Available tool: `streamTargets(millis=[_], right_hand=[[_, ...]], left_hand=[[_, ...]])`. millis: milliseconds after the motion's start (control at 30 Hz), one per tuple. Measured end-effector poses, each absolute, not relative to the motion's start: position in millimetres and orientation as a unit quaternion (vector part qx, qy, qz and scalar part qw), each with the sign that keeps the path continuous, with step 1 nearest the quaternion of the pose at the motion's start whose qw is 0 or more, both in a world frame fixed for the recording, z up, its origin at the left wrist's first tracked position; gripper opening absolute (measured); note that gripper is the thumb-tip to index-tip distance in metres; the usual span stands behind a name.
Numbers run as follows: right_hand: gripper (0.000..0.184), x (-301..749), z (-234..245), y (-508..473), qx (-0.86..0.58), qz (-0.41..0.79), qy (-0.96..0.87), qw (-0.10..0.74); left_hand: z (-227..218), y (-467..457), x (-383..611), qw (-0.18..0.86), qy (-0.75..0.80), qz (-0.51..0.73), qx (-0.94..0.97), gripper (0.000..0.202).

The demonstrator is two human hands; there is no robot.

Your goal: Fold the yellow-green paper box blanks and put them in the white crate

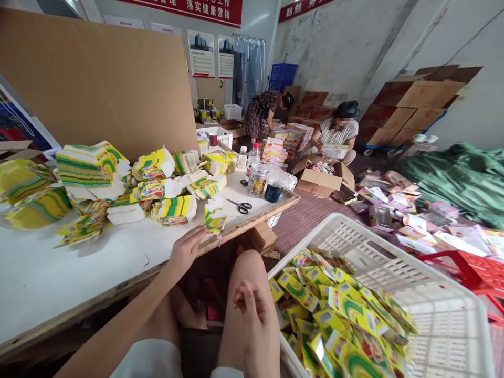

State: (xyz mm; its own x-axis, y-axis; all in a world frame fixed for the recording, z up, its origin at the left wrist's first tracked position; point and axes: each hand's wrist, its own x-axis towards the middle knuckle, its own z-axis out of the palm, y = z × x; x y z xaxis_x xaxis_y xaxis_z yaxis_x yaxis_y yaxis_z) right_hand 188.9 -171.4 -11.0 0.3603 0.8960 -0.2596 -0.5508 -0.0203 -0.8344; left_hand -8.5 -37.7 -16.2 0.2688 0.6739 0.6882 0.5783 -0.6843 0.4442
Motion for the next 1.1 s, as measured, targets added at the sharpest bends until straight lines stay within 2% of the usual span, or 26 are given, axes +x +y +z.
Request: streamTargets(millis=[133,233,300,367,467,533,700,967,1100], right_hand=[[0.035,178.6,4.6,-162.2,-0.453,0.576,-0.202,0.650],[0.029,175.5,7.2,-160.9,-0.430,0.582,-0.215,0.656],[0.028,173.8,5.9,-163.5,-0.435,0.584,-0.221,0.649],[0.030,171.5,3.5,-167.5,-0.439,0.590,-0.228,0.638],[0.032,168.2,-0.1,-172.9,-0.424,0.618,-0.240,0.616],[0.032,167.7,-1.7,-175.1,-0.418,0.636,-0.248,0.600],[0.030,169.1,-1.7,-178.0,-0.440,0.620,-0.289,0.582],[0.034,158.8,3.2,-182.7,-0.504,0.534,-0.381,0.562],[0.029,160.2,1.9,-182.6,-0.533,0.449,-0.436,0.570]], left_hand=[[-16.1,-105.3,0.2,0.034,0.267,0.448,0.852,0.039],[-17.8,-142.4,8.0,0.123,0.233,0.442,0.858,0.045],[-14.9,-152.0,12.3,0.259,0.304,0.502,0.767,0.046],[-7.0,-151.1,16.1,0.441,0.366,0.551,0.606,0.046],[8.9,-142.5,20.1,0.701,0.315,0.496,0.405,0.051],[17.2,-139.6,21.3,0.786,0.252,0.447,0.344,0.051],[23.0,-145.7,23.1,0.796,0.236,0.445,0.335,0.040],[11.3,-149.8,26.8,0.685,0.373,0.508,0.365,0.041],[12.6,-150.2,20.9,0.601,0.422,0.532,0.421,0.059]])
